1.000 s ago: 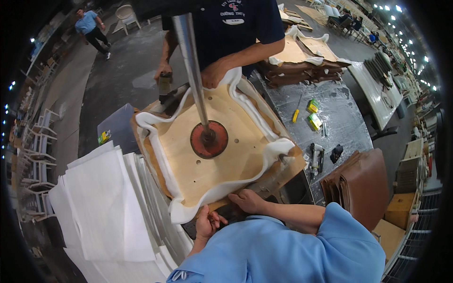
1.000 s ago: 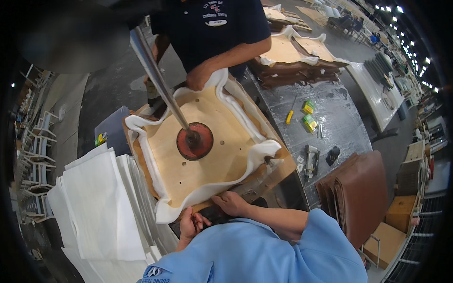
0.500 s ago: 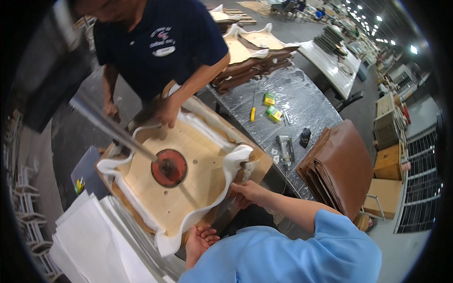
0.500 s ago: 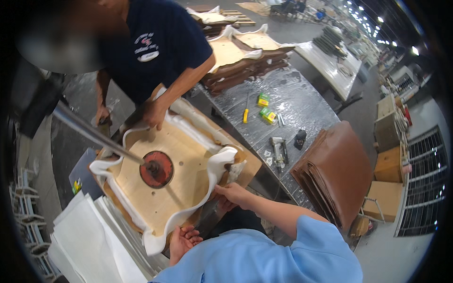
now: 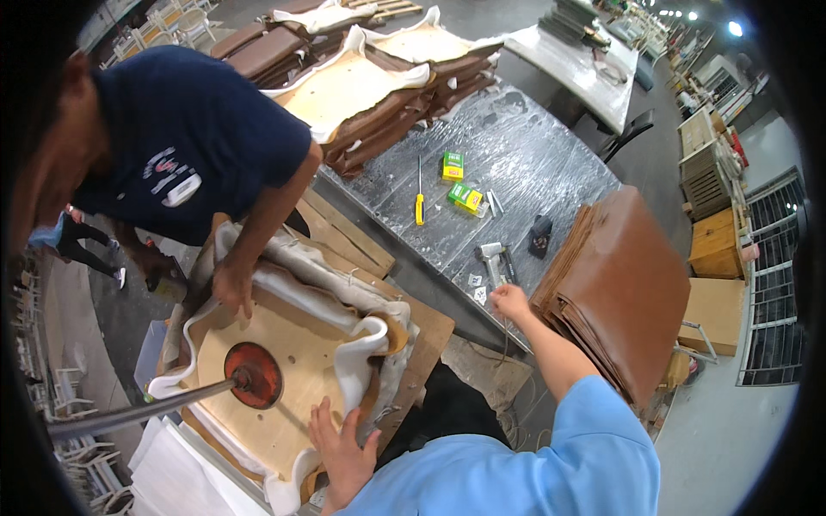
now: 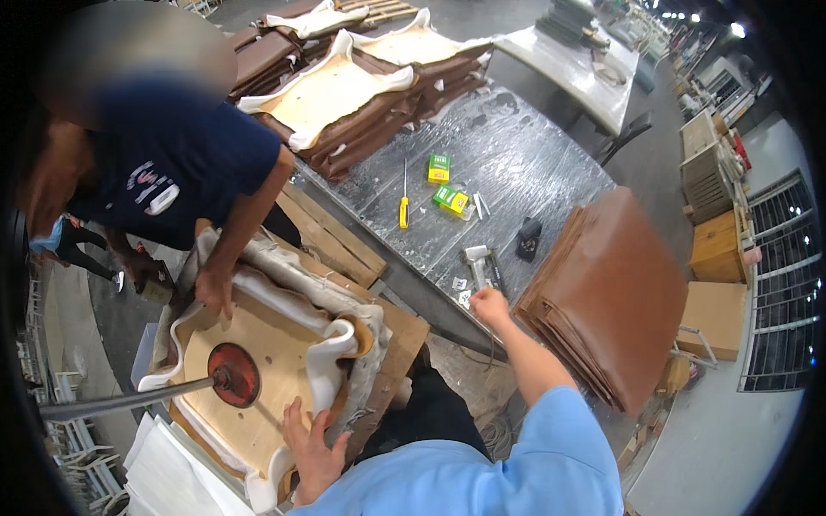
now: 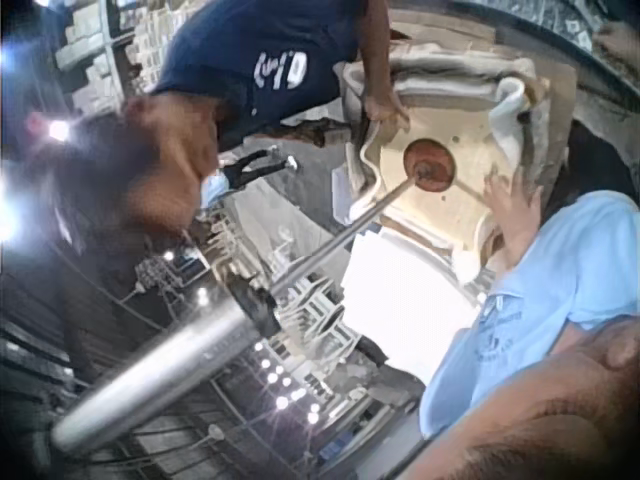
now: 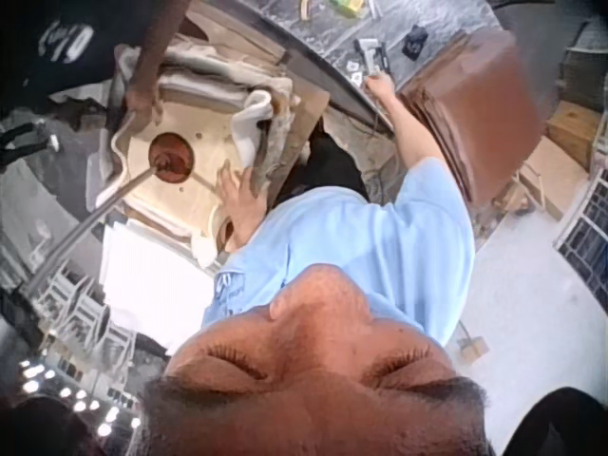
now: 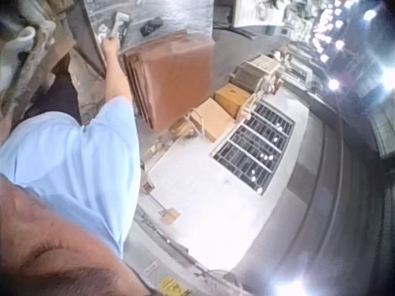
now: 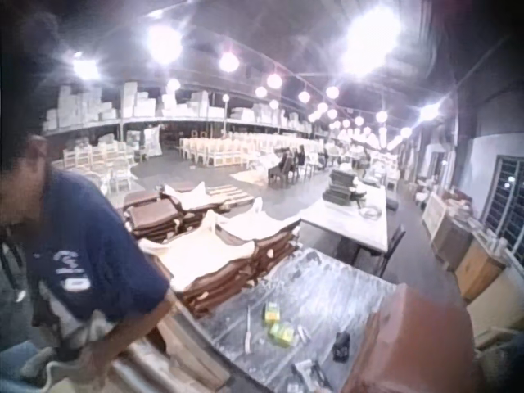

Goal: The person places a white fabric layer over a chair seat base, then a brown leather cover, and uses a staple gun to secure the fabric to the underside of the seat. The process is repeated for multiple seats with assistance from a coworker.

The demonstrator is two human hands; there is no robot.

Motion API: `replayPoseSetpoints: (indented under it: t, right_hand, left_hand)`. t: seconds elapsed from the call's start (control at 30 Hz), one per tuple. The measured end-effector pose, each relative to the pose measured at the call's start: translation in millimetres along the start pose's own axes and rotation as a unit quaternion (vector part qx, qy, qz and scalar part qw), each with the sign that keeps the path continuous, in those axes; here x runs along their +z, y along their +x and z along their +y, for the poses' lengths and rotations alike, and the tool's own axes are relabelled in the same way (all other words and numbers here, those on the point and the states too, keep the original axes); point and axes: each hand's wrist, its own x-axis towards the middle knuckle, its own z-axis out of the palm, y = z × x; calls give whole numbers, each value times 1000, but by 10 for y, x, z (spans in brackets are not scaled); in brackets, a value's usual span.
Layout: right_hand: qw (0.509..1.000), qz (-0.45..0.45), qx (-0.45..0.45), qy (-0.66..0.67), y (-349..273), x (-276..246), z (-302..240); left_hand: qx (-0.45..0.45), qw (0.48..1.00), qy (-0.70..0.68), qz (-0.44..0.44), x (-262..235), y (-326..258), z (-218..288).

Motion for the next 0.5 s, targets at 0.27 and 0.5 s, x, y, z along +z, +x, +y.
replayPoseSetpoints:
  t: [0.27, 0.5]
  right_hand:
    - [971, 76, 26, -223, 1330, 357, 147]
    - [964, 101, 7, -246, 1719, 466, 216]
  left_hand:
    - [-110, 984, 136, 23, 258, 261, 171]
    - [-118, 979, 168, -6, 272, 422, 185]
